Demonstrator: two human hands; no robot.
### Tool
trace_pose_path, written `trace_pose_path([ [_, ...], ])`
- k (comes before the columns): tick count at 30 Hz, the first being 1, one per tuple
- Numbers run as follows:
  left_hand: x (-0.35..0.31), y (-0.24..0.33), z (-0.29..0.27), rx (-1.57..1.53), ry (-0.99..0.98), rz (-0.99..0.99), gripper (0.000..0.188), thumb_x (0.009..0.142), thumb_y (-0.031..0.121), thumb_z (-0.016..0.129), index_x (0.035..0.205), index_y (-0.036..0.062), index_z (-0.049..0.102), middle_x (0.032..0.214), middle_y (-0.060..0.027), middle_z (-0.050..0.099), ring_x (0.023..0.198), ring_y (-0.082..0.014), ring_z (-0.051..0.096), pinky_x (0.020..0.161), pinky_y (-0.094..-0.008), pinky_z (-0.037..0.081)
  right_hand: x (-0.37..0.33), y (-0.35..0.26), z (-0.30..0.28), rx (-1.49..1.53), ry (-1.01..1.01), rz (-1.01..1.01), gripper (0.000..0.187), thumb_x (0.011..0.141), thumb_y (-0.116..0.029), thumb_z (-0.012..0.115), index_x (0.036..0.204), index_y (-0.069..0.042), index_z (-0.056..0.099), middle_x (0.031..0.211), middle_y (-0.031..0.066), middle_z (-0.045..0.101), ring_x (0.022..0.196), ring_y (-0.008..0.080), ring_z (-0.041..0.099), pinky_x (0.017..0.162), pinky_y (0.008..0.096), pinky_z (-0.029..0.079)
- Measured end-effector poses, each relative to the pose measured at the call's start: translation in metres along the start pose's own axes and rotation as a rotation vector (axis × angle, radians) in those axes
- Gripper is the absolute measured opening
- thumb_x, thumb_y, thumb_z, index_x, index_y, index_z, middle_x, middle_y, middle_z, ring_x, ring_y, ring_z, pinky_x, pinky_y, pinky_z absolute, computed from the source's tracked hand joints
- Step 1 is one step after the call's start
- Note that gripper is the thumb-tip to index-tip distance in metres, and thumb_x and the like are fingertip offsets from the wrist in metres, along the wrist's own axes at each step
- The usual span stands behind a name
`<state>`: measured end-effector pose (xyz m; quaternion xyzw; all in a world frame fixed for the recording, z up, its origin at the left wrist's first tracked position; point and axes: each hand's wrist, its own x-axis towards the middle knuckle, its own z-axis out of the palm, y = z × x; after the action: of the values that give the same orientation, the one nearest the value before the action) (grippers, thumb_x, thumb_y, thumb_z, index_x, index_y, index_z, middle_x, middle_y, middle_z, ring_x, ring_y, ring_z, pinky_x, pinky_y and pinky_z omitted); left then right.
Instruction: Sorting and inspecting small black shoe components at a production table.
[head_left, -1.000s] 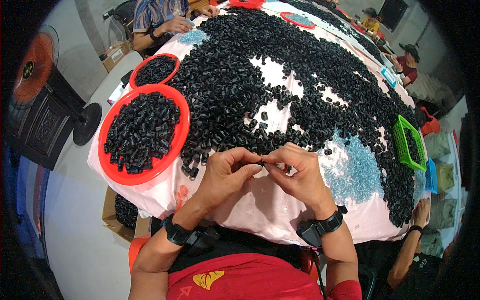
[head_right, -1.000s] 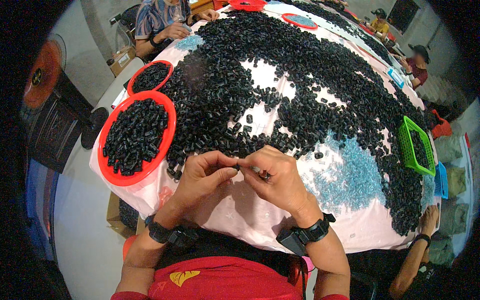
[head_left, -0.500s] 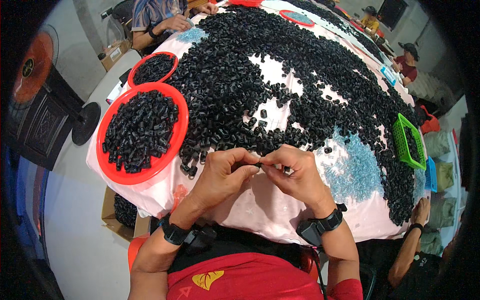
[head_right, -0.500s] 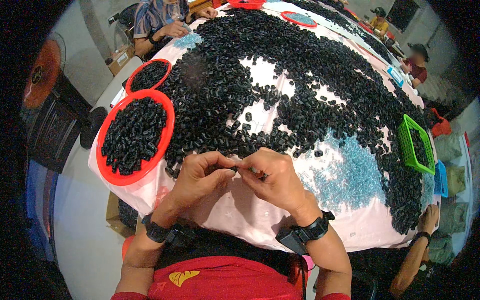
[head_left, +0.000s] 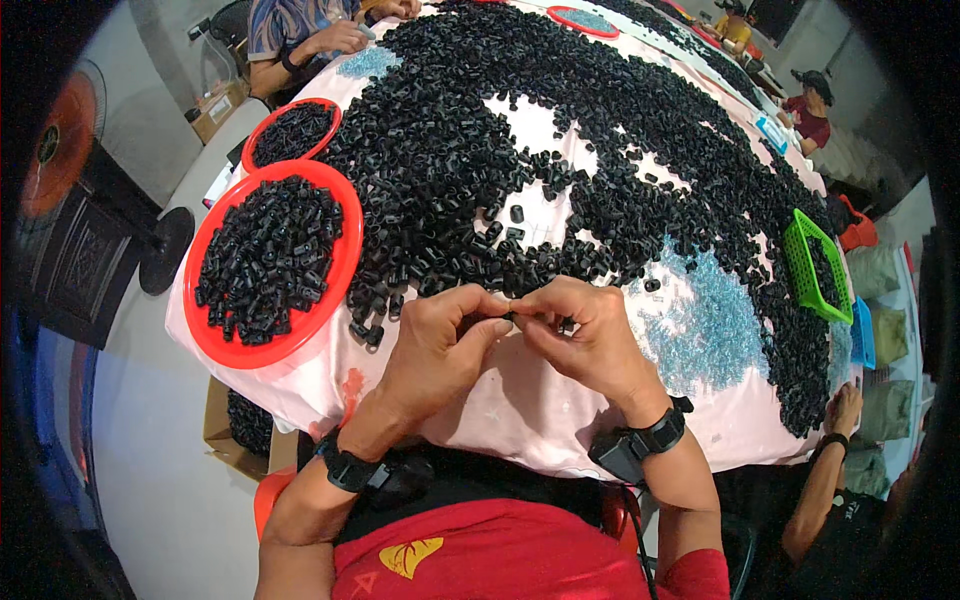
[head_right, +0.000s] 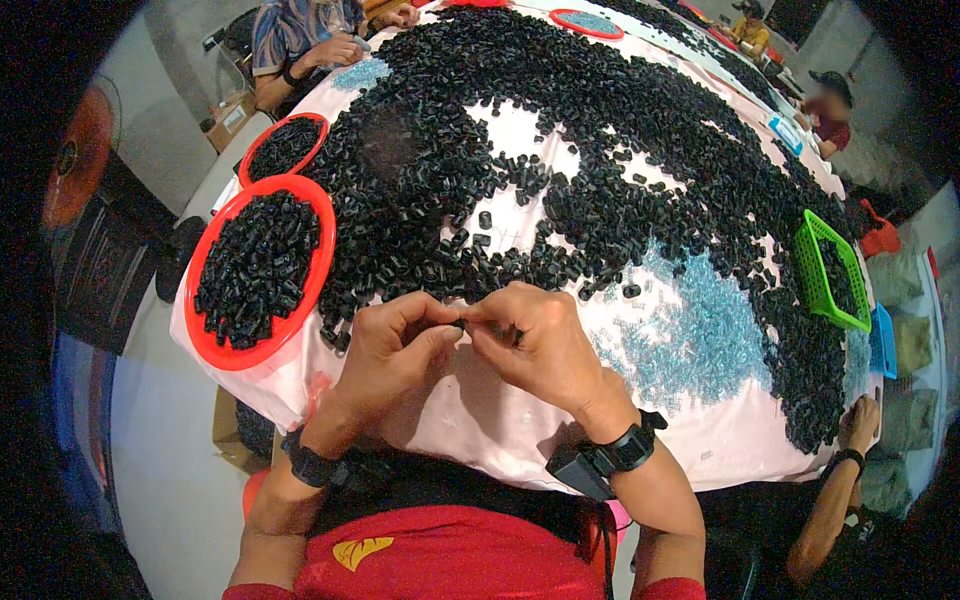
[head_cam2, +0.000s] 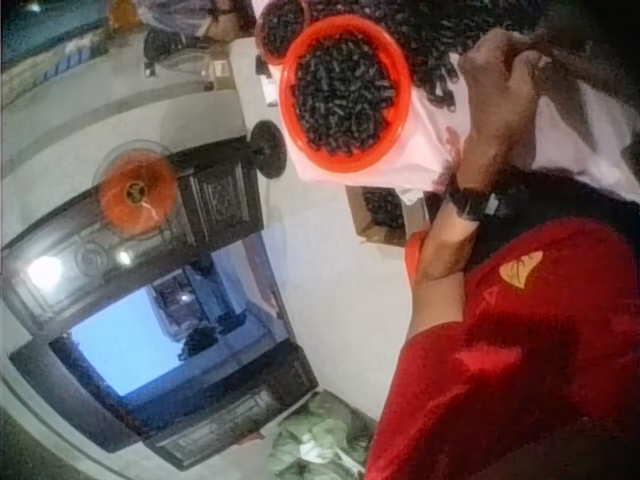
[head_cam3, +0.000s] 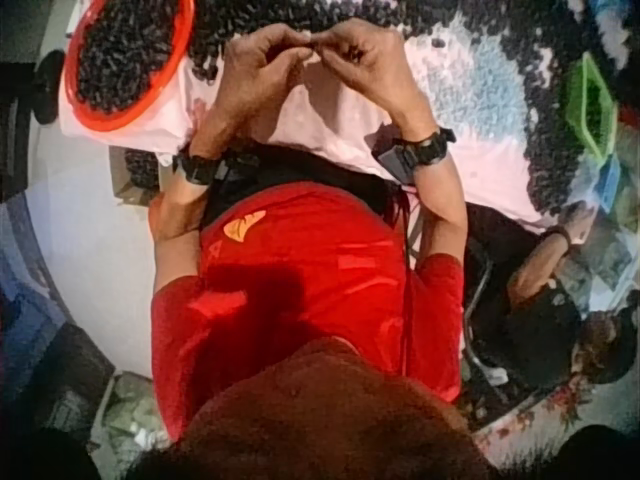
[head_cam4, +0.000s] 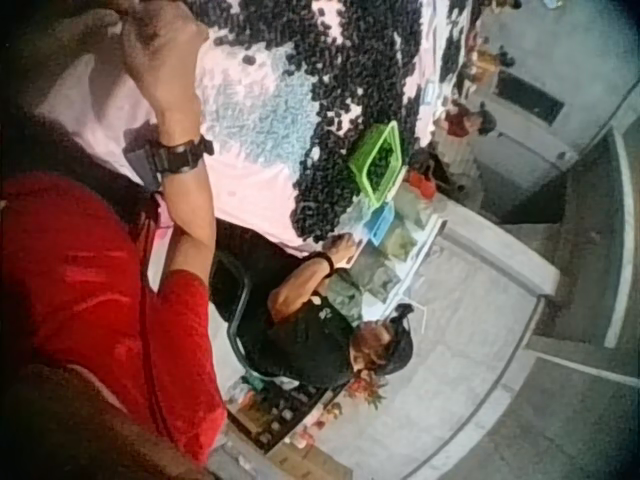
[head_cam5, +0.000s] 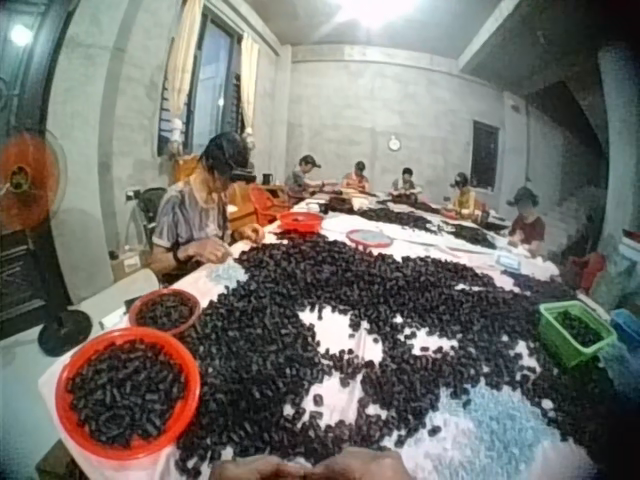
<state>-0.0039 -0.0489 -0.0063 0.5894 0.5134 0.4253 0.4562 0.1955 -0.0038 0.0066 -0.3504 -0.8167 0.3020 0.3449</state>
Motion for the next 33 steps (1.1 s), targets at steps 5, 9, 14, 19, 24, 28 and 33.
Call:
trace_pose_path([
  [5,0.004,-0.009,0.003,-0.473,-0.002,-0.172,0.015,0.097,0.008,0.067,0.11,0.0006,0.068,0.086,-0.0025,0.071,0.072,-0.0065,0.065,0.062,-0.022,0.054,0.008,-0.004,0.002,-0.055,0.058,-0.132,0.022,0.08,-0.002,0.075,0.102,-0.001,0.072,0.081,0.0127,0.068,0.07,0.027,0.065,0.063,0.0351,0.053],
  [9,0.006,-0.01,0.0,-0.567,-0.011,-0.205,0.018,0.098,0.01,0.068,0.112,-0.0001,0.066,0.092,-0.0038,0.072,0.075,-0.0073,0.067,0.064,-0.0212,0.055,0.01,-0.005,0.003,-0.137,0.064,-0.311,0.03,0.077,-0.001,0.078,0.105,0.0,0.069,0.088,0.0125,0.068,0.077,0.028,0.064,0.068,0.0364,0.053],
  [14,0.007,-0.011,0.0,-0.616,-0.059,-0.212,0.018,0.099,0.016,0.068,0.11,0.002,0.068,0.092,-0.0039,0.072,0.077,-0.0083,0.068,0.068,-0.022,0.055,0.011,-0.002,0.002,-0.176,0.07,-0.358,0.036,0.073,-0.004,0.084,0.106,0.0,0.069,0.089,0.0118,0.067,0.077,0.0283,0.063,0.068,0.0371,0.053],
  [19,0.01,-0.009,0.002,-0.577,-0.099,-0.217,0.018,0.101,0.021,0.065,0.108,0.0042,0.068,0.092,-0.0032,0.072,0.081,-0.0092,0.068,0.073,-0.0236,0.054,0.009,-0.008,0.004,-0.153,0.101,-0.244,0.042,0.071,-0.005,0.086,0.109,-0.001,0.07,0.092,0.0117,0.068,0.08,0.0288,0.064,0.071,0.0375,0.054],
  [24,0.013,-0.011,0.005,-0.64,-0.102,-0.218,0.017,0.1,0.021,0.068,0.102,0.004,0.069,0.089,-0.0016,0.072,0.076,-0.0064,0.066,0.068,-0.0211,0.051,0.013,-0.004,0.004,-0.218,0.136,-0.332,0.043,0.071,-0.005,0.085,0.111,0.0,0.07,0.095,0.0123,0.069,0.083,0.0294,0.066,0.075,0.0374,0.056],
  [28,0.012,-0.008,0.006,-0.595,-0.101,-0.231,0.018,0.102,0.021,0.062,0.104,0.0043,0.069,0.094,-0.0029,0.072,0.082,-0.0082,0.067,0.073,-0.0236,0.053,0.009,-0.004,0.004,-0.206,0.111,-0.278,0.04,0.072,-0.005,0.084,0.11,0.0,0.07,0.097,0.0128,0.07,0.084,0.0298,0.067,0.076,0.0381,0.056],
  [33,0.011,-0.009,0.001,-0.825,-0.105,-0.236,0.022,0.104,0.023,0.059,0.11,0.0039,0.069,0.098,-0.0052,0.073,0.086,-0.0115,0.069,0.073,-0.024,0.053,0.011,-0.012,-0.002,-0.217,0.139,-0.326,0.038,0.074,-0.004,0.082,0.109,0.001,0.068,0.094,0.0136,0.07,0.079,0.0304,0.066,0.07,0.0388,0.055],
])
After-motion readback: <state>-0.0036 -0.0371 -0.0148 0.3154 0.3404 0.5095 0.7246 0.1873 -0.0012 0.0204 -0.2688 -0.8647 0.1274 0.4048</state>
